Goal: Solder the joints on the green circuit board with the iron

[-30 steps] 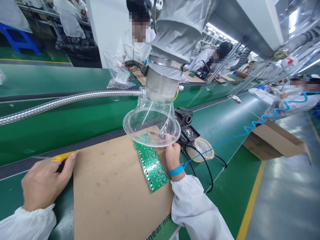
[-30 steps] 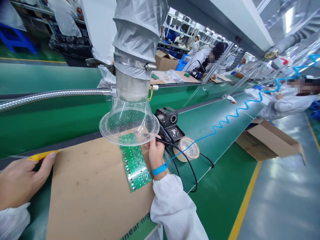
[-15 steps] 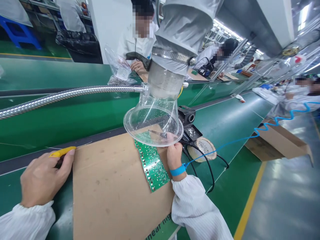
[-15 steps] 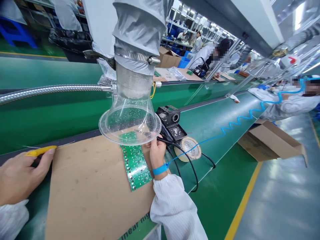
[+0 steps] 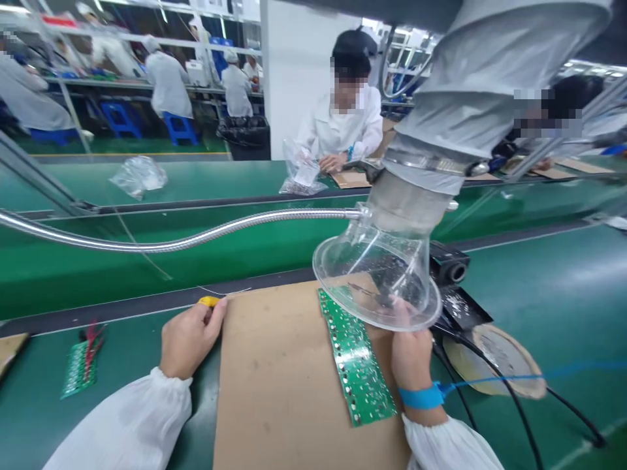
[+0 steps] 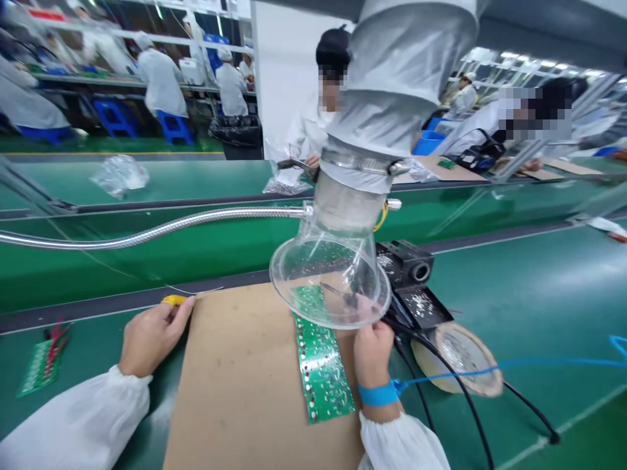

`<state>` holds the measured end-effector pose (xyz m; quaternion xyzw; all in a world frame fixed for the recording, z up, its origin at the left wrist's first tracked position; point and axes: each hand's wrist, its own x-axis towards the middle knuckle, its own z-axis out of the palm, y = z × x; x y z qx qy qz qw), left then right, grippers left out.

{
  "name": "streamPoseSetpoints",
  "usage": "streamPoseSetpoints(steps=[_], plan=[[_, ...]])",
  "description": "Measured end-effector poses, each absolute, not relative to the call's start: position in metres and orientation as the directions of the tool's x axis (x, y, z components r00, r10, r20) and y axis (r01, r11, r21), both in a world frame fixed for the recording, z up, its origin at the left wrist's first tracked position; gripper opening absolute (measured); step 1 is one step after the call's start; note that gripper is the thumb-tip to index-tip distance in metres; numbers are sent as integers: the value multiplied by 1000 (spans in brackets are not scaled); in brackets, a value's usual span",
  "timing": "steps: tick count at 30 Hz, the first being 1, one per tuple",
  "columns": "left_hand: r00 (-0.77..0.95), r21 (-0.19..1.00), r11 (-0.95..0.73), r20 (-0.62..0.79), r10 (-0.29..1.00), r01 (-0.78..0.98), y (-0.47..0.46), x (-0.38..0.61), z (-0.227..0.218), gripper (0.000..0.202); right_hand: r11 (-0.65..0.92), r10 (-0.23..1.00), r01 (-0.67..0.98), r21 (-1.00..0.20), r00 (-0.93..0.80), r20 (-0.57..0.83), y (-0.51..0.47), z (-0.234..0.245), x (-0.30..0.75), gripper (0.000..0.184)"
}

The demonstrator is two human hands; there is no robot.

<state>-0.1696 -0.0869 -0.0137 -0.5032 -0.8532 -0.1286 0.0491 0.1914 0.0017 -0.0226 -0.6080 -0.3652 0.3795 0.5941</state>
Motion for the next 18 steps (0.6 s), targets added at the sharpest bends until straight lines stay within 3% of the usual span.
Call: streamPoseSetpoints(steps=[4,9,15,18], plan=[[-520,118,520,-29,854,846,-115,-162,3,53,-45,888,10,-999,458,-35,2,-25,194,67],[-498,218,559,-279,821,800,-145,-140,18,51,-27,888,-24,-999,458,-35,2,-25,193,63],[-451,480,569,-348,822,668,-149,-132,22,49,-29,877,-65,-997,478,-57,1,-20,187,51],[-391,692,567,-418,820,447,-152,-134,21,49,-51,866,-59,-997,494,-74,1,-23,190,45]])
